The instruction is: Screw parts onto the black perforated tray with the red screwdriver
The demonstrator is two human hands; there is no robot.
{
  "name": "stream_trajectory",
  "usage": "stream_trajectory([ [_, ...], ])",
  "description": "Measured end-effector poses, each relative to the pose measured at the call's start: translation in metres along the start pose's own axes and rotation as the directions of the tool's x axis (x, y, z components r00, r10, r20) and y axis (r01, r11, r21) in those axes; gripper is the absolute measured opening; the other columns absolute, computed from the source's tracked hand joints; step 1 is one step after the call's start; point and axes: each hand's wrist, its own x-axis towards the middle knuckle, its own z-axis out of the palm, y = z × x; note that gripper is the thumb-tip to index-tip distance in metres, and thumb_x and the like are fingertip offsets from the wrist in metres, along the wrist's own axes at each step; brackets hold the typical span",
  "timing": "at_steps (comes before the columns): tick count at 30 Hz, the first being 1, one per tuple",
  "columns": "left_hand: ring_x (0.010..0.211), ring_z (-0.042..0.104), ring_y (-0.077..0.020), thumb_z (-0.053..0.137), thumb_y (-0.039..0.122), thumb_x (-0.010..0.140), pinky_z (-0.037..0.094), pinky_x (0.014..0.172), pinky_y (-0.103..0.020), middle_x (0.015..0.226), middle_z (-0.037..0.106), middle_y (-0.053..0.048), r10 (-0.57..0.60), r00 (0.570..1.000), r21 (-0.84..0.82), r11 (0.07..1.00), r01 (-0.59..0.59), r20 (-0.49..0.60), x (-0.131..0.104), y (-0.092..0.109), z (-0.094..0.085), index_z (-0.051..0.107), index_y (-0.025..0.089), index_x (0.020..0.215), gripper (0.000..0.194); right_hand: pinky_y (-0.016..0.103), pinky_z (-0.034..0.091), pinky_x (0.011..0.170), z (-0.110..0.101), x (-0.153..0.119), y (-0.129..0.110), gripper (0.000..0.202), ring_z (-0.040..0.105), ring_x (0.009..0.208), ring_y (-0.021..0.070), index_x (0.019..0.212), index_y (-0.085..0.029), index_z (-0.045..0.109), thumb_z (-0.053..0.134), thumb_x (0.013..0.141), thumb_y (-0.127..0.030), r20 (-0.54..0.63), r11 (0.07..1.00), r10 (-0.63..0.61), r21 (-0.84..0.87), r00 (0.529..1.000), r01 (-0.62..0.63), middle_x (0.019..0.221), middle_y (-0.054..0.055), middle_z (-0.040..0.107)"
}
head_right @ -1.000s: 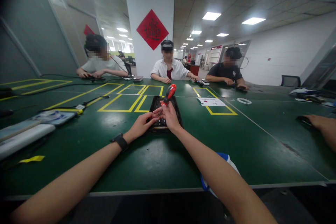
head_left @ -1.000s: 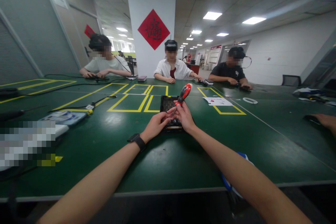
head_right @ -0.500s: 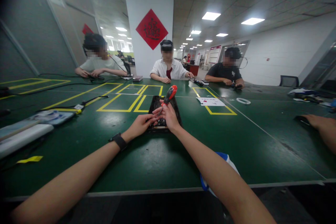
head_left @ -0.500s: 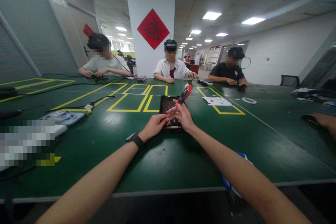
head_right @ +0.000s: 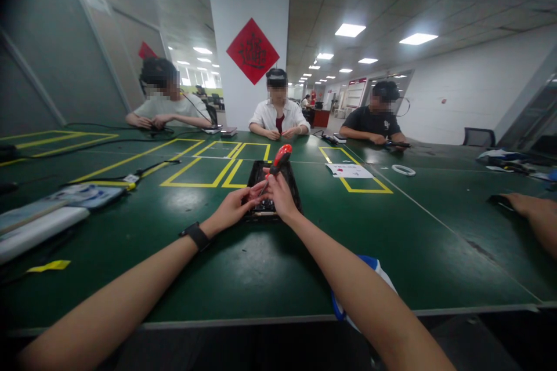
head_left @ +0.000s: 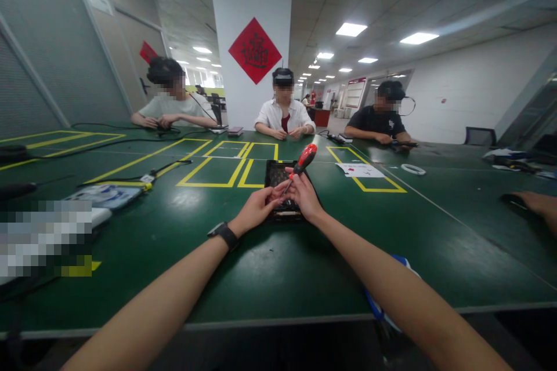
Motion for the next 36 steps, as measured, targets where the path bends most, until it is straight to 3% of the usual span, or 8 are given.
stream_trajectory([
  [5,0.071,0.052,-0.0137,0.046,0.032,0.081,0.04,0.068,-0.025,0.08,0.06,-0.004,0.034,0.999,-0.023,0.999,-0.033,0.034,0.0003,-0.0024,-0.0004,0.058,0.014,0.087,0.023,0.024,0.048,0.054,-0.0009,0.0013,0.002,0.037,0.059,0.06,0.0114,0.116,-0.02,0.04,0.04,0.084,-0.04,-0.014,1.0,-0.005,0.005,1.0,0.005,0.07,0.002,0.062],
  [11,0.057,0.045,-0.0102,0.056,0.04,0.073,0.037,0.056,-0.022,0.064,0.051,0.002,-0.029,0.999,-0.032,0.999,0.03,0.025,0.0,0.0024,-0.0007,0.053,0.014,0.078,0.026,0.022,0.046,0.053,0.0023,-0.0008,-0.0019,0.035,0.057,0.057,0.0099,0.113,-0.021,0.041,0.043,0.083,-0.041,-0.007,1.0,-0.02,-0.019,1.0,0.02,0.069,0.0,0.061],
  [20,0.068,0.051,-0.0123,0.045,0.029,0.081,0.039,0.065,-0.024,0.075,0.06,-0.002,0.01,0.999,-0.039,0.999,-0.008,0.049,-0.0011,0.0049,-0.0016,0.058,0.013,0.083,0.02,0.024,0.048,0.054,-0.0002,0.0,0.0004,0.04,0.06,0.061,0.0119,0.119,-0.02,0.039,0.039,0.085,-0.041,-0.03,1.0,-0.012,0.018,0.999,0.012,0.072,0.002,0.062],
  [29,0.056,0.042,-0.0098,0.056,0.039,0.073,0.034,0.054,-0.021,0.062,0.05,0.002,-0.046,0.999,0.016,0.999,0.046,0.018,0.0007,0.0025,0.002,0.052,0.014,0.072,0.025,0.022,0.046,0.053,0.0047,-0.0015,-0.0039,0.039,0.058,0.058,0.0099,0.115,-0.02,0.041,0.042,0.083,-0.042,-0.018,0.999,-0.025,-0.035,1.0,0.025,0.069,0.0,0.061],
  [36,0.06,0.044,-0.0104,0.052,0.034,0.076,0.036,0.058,-0.021,0.066,0.054,0.001,-0.01,0.998,-0.017,1.0,0.012,0.068,-0.0008,-0.0019,-0.0006,0.058,0.013,0.086,0.024,0.021,0.045,0.053,0.0047,-0.0044,-0.0016,0.038,0.059,0.06,0.01,0.118,-0.021,0.039,0.04,0.085,-0.039,0.022,0.995,-0.057,-0.085,0.998,0.059,0.072,0.001,0.061],
])
